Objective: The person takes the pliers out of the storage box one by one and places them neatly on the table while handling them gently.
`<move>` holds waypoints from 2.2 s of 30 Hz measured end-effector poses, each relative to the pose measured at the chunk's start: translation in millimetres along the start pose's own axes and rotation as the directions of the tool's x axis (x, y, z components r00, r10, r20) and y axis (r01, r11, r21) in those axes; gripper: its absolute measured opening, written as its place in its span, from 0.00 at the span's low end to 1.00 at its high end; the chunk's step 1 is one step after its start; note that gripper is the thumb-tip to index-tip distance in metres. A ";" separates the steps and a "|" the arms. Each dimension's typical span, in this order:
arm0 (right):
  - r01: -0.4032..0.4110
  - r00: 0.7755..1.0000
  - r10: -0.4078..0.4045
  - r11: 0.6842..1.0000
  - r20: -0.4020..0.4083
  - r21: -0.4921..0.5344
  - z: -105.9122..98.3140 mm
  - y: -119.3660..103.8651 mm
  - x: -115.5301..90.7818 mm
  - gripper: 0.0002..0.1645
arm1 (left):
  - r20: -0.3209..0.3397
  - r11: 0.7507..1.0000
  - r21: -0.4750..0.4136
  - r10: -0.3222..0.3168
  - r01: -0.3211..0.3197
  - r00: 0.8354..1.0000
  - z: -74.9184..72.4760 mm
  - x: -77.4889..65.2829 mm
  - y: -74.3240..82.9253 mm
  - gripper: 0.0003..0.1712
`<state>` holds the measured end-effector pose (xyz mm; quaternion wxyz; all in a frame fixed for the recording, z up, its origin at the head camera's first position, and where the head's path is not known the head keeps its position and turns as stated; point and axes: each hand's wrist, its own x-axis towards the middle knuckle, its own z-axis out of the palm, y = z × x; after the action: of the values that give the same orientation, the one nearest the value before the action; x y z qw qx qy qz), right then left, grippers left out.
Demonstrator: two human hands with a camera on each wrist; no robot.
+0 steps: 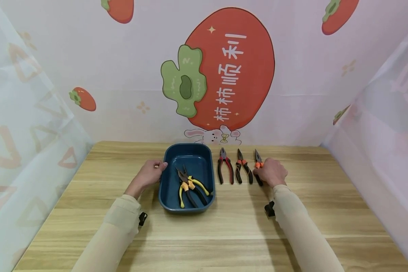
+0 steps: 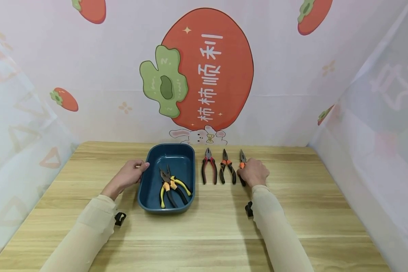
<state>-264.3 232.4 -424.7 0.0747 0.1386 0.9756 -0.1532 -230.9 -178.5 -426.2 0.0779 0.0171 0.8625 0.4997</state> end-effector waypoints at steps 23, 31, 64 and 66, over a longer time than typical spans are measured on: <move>0.005 1.000 -0.005 1.000 -0.024 0.013 1.9 0.5 1.7 0.27 | 0.006 1.000 -0.004 -0.013 0.013 1.000 -1.1 -0.2 -0.9 0.21; -0.007 1.000 0.007 1.000 -0.027 0.020 3.0 -0.3 2.2 0.27 | 0.004 1.000 0.004 -0.018 0.018 1.000 -1.5 -0.2 -0.6 0.21; -0.022 0.999 0.024 0.999 -0.040 0.044 5.6 -3.9 7.2 0.29 | 0.012 0.999 -0.035 -0.014 0.014 1.000 0.8 0.6 -5.1 0.22; -0.018 0.999 0.019 0.999 -0.042 0.045 6.2 -3.5 7.5 0.30 | 0.007 0.999 -0.030 -0.016 0.017 1.000 0.6 0.6 -5.1 0.22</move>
<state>-271.9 229.1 -431.1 0.0523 0.1525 0.9719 -0.1714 -231.2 -180.5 -430.9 0.0852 0.0106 0.8547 0.5119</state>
